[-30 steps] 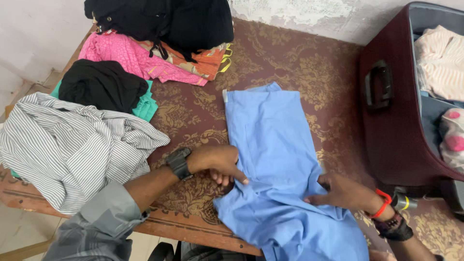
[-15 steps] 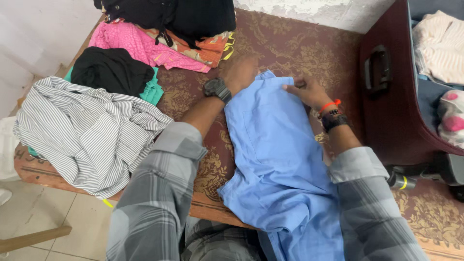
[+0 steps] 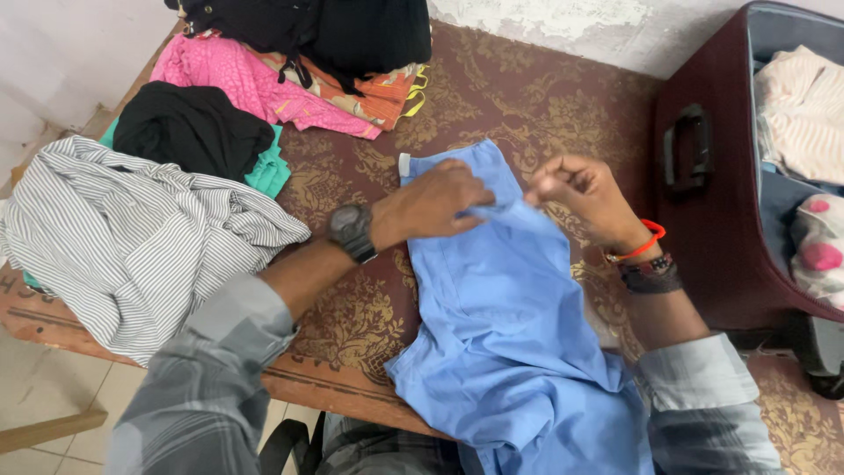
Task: The person folds a pair of light blue trousers on a table, smoothing the fabric and aligning the legs before folding them into a compact rectangle. The person then places the folded trousers into an open suitcase next to other packed items.
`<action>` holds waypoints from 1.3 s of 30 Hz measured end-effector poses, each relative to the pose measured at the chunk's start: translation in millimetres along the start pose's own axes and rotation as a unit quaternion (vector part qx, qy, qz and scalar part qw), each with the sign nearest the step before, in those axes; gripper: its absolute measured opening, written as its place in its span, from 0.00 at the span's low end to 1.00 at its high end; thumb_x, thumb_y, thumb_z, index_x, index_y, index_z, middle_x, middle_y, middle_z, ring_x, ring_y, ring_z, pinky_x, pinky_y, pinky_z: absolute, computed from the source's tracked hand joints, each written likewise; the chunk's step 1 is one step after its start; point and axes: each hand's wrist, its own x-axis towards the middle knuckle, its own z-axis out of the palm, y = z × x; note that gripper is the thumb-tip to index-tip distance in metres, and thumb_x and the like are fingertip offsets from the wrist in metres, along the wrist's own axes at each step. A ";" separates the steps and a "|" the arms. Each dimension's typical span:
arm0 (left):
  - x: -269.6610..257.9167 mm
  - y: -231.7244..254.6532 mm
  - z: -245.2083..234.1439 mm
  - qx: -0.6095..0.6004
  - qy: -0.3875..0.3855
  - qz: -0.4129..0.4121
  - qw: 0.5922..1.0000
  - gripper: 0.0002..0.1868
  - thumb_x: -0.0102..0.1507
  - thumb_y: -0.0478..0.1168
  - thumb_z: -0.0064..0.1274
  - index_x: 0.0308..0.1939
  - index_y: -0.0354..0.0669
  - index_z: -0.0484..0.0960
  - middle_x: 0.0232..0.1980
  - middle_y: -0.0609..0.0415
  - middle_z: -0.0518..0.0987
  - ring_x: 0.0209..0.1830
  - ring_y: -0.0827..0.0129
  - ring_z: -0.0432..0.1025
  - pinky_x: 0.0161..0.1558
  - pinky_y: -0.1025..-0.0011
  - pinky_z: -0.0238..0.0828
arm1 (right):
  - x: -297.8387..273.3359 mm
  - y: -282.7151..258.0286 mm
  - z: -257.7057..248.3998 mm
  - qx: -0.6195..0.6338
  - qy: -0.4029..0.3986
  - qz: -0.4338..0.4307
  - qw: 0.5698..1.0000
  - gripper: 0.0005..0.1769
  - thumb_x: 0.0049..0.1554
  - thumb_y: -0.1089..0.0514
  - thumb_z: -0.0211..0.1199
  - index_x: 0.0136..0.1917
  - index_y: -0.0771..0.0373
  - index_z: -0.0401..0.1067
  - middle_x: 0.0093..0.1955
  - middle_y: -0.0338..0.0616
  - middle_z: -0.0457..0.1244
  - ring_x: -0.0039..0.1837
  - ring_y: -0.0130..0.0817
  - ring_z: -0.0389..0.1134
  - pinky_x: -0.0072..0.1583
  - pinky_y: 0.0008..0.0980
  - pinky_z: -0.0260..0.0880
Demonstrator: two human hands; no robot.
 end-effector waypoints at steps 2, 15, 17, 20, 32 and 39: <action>-13.7 11.7 -4.4 0.003 -0.010 0.032 0.999 0.09 0.58 0.39 0.60 0.42 0.48 0.84 0.40 0.54 0.82 0.47 0.56 0.75 0.62 0.56 0.64 | 3.7 4.6 -8.8 0.033 0.024 0.034 0.999 0.17 0.67 0.48 0.58 0.56 0.65 0.73 0.49 0.43 0.70 0.53 0.29 0.72 0.57 0.30 0.74; -13.3 59.4 -42.5 -0.181 0.002 -0.016 0.983 0.17 0.64 0.51 0.60 0.46 0.43 0.84 0.37 0.49 0.84 0.33 0.57 0.79 0.35 0.63 0.71 | 100.3 118.3 0.1 -0.238 0.102 0.148 0.954 0.23 0.60 0.46 0.70 0.54 0.69 0.77 0.41 0.38 0.65 0.41 0.23 0.62 0.42 0.27 0.63; -14.1 62.0 -37.6 -0.203 -0.060 -0.022 0.977 0.19 0.62 0.53 0.62 0.45 0.42 0.84 0.36 0.49 0.85 0.31 0.60 0.78 0.33 0.65 0.71 | 99.0 121.7 -4.1 -0.130 0.142 0.137 0.972 0.20 0.60 0.48 0.70 0.55 0.67 0.75 0.41 0.34 0.64 0.40 0.20 0.61 0.41 0.26 0.63; -18.4 60.2 -30.3 -0.245 -0.200 -0.084 0.945 0.20 0.58 0.54 0.63 0.43 0.42 0.84 0.30 0.52 0.84 0.26 0.67 0.77 0.29 0.66 0.70 | 90.7 116.5 -7.3 -0.006 0.164 0.135 0.977 0.16 0.61 0.50 0.69 0.53 0.64 0.72 0.42 0.32 0.65 0.40 0.17 0.62 0.42 0.22 0.64; 18.8 -11.0 -7.7 -0.243 0.232 -0.113 0.935 0.09 0.66 0.36 0.54 0.49 0.38 0.76 0.43 0.53 0.81 0.40 0.67 0.76 0.40 0.67 0.72 | 81.6 109.9 -17.5 0.149 0.082 0.166 0.971 0.09 0.67 0.52 0.61 0.53 0.59 0.73 0.47 0.34 0.67 0.45 0.21 0.66 0.49 0.25 0.69; 66.5 -77.3 51.2 -0.137 0.265 -0.172 0.939 0.09 0.62 0.35 0.59 0.46 0.39 0.79 0.45 0.46 0.84 0.48 0.54 0.80 0.47 0.61 0.76 | 77.7 69.3 -0.1 0.181 0.082 0.210 0.957 0.27 0.62 0.40 0.47 0.55 0.63 0.75 0.53 0.41 0.71 0.53 0.27 0.71 0.57 0.26 0.71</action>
